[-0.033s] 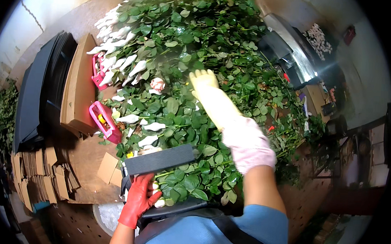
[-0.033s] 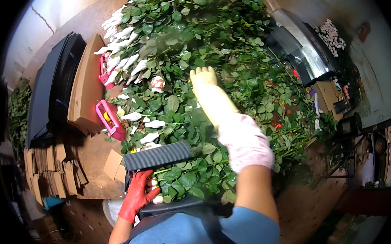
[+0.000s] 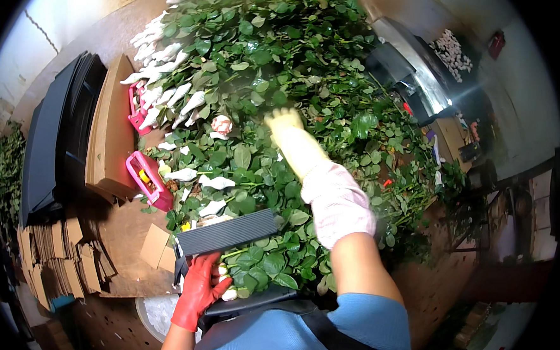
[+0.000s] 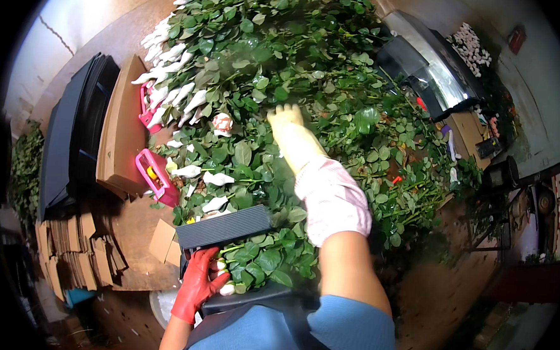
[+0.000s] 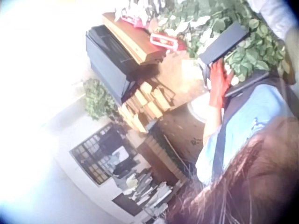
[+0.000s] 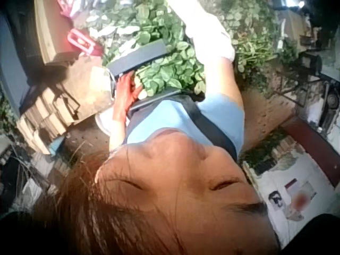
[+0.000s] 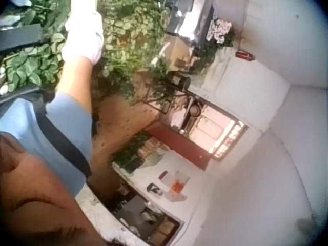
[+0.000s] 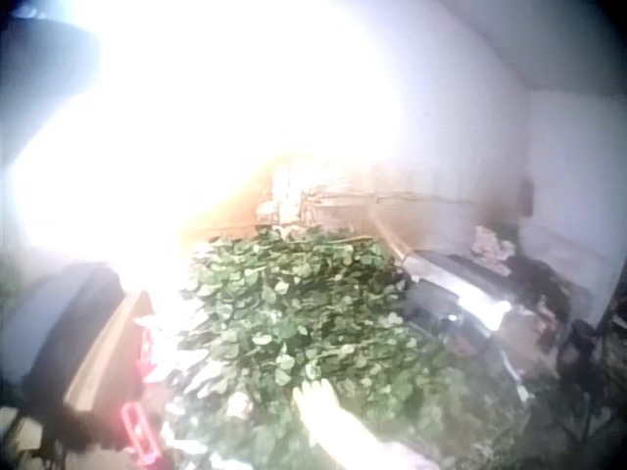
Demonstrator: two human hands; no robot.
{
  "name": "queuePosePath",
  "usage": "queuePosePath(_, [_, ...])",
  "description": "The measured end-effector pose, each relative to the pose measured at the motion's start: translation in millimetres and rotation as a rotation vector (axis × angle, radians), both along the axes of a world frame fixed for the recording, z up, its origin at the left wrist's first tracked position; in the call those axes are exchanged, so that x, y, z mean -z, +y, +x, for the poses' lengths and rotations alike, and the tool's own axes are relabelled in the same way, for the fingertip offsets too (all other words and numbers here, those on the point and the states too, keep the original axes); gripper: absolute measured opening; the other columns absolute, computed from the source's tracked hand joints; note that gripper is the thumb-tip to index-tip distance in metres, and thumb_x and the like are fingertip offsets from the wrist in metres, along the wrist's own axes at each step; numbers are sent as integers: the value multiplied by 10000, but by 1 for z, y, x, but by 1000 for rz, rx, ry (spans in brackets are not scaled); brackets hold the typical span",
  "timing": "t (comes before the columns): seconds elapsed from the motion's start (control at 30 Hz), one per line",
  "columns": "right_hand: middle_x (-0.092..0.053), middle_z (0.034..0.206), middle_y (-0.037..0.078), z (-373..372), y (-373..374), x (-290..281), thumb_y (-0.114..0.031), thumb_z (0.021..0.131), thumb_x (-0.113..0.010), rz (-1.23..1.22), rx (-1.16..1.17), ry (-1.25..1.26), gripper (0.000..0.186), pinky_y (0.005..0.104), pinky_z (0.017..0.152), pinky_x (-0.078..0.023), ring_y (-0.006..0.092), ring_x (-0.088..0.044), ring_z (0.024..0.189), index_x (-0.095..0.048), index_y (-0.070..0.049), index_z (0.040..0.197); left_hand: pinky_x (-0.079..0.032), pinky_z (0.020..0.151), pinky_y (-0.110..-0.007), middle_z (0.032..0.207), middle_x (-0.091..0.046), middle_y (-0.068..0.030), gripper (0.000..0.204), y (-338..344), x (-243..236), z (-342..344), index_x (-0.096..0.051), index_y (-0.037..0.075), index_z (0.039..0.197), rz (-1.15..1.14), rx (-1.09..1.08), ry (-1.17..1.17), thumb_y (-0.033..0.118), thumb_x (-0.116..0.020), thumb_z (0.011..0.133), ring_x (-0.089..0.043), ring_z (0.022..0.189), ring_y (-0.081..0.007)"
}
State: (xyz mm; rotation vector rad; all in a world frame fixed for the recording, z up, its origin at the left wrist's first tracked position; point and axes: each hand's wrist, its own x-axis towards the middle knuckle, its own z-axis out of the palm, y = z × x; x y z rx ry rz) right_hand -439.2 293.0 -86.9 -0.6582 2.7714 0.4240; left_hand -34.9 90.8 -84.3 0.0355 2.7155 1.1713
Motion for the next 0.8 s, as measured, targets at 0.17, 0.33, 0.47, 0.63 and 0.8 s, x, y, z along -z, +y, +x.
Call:
queuePosePath(0.17, [-586,1497,152,4,21,39,-64,969,-663,-229,104,-330,476,394,1188,-411,248,-559,1372,-637,-154,1436,-523,980,-435,1288,-614,-186,720,2,-6,0,-548,19,1431,85,-68,-77,199,-861,808,-623,1092,-344])
queuePosePath(0.33, [-626,1452,70,72,80,34,-162,999,-618,-435,90,-446,438,357,1113,-482,241,-574,1334,-627,-146,1436,-510,1001,-458,1303,-621,-204,702,1,-3,0,-558,5,1418,75,-48,-22,205,-849,812,-604,1155,-392])
queuePosePath(0.47, [-544,1534,59,133,113,32,-97,938,-612,-198,-416,-106,574,350,1193,-411,257,-443,1482,-528,-116,1505,-499,1018,-464,1293,-627,-208,691,-2,1,0,-572,-6,1402,33,-30,18,215,-850,808,-595,1175,-405])
queuePosePath(0.63, [-460,1617,118,162,110,16,-28,941,-606,-69,-322,-368,681,378,1195,-429,312,-518,1438,-418,-133,1587,-553,924,-446,1246,-632,-184,685,-3,3,-1,-567,5,1401,-43,15,168,223,-857,820,-630,1083,-353])
queuePosePath(0.8, [-658,1424,150,114,90,-39,-257,1015,-609,-122,-256,-372,454,443,1081,-548,334,-676,1243,-606,-169,1461,-560,906,-428,1283,-620,-193,698,-3,2,2,-559,15,1426,16,-23,59,206,-853,823,-634,1097,-357])
